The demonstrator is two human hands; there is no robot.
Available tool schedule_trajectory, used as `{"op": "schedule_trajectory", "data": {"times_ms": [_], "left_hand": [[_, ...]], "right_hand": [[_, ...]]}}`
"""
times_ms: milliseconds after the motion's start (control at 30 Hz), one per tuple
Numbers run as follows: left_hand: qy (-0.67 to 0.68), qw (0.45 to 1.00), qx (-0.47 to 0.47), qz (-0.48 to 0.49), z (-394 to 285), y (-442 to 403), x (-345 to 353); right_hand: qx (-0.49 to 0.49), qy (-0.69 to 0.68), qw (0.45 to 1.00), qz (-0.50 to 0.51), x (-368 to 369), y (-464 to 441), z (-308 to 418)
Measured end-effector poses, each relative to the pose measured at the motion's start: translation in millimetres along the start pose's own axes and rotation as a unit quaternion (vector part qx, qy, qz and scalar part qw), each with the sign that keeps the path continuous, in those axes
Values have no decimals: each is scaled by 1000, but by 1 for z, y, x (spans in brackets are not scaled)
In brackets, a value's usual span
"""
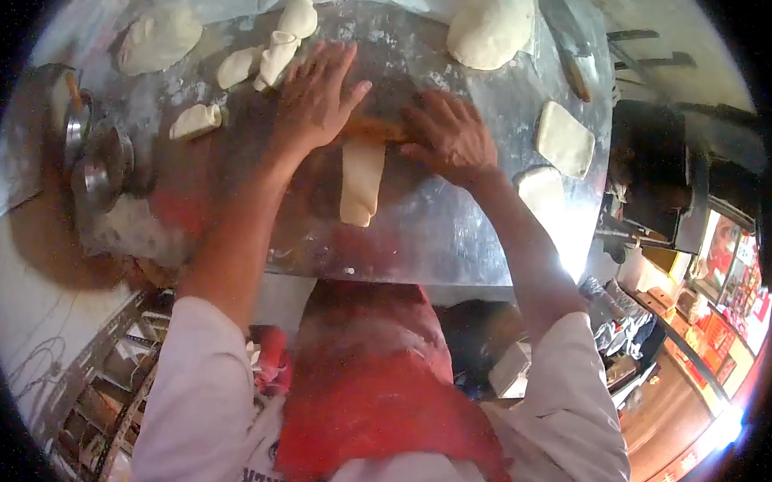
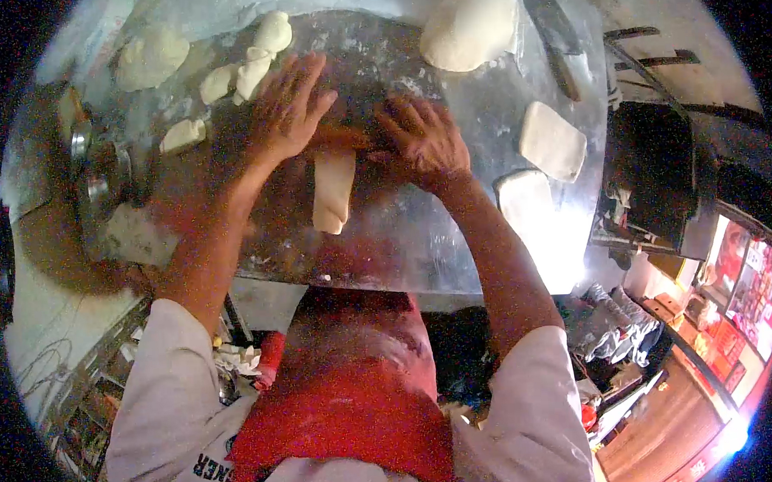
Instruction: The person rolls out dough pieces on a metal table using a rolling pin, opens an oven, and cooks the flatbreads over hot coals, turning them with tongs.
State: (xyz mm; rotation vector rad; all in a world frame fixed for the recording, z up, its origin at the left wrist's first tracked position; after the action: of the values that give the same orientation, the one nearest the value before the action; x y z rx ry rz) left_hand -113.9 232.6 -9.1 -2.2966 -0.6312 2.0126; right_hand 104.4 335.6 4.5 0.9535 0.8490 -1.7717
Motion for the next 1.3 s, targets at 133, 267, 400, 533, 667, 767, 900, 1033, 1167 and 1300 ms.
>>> {"op": "schedule_trajectory", "data": {"times_ms": [133, 267, 400, 533, 667, 767, 900, 1033, 1167, 1300], "left_hand": [[-57, 994, 15, 87, -17, 18, -30], [-54, 983, 0, 175, -51, 120, -39], [-44, 979, -16, 198, -63, 136, -54], [91, 995, -34, 38, -59, 156, -75], [-37, 997, 42, 56, -68, 195, -78], [-49, 994, 89, 48, -68, 183, -60], [42, 997, 65, 24, -71, 158, -64], [119, 992, -43, 21, -71, 128, -54], [99, 991, -67, 66, -63, 128, -35], [274, 939, -168, 118, -48, 129, -18]], "right_hand": [[56, -94, 992, 65, -7, 25, 31], [109, -41, 991, 60, 40, 127, 102], [115, -16, 991, 61, 46, 136, 111], [122, -81, 987, 59, 22, 125, 89], [260, -128, 957, -15, -4, 81, 69], [95, -75, 978, -173, -14, 43, 70], [86, -240, 961, -103, 18, 75, 94], [232, -246, 936, -95, 41, 80, 106], [313, -285, 897, -128, 47, 65, 93], [368, -300, 877, -72, 36, 57, 87]]}}
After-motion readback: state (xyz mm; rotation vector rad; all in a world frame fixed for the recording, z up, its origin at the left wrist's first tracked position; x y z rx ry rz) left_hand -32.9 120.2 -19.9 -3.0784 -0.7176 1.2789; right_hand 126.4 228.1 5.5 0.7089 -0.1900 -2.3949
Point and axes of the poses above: each hand's wrist, its own y-axis away from the middle knuckle, its own x-axis out of the palm, z = x × y, the point moved 4 cm from there along -y, towards the middle knuckle, and after that the axes turned 14 degrees about -y, right-handed, at the moved point
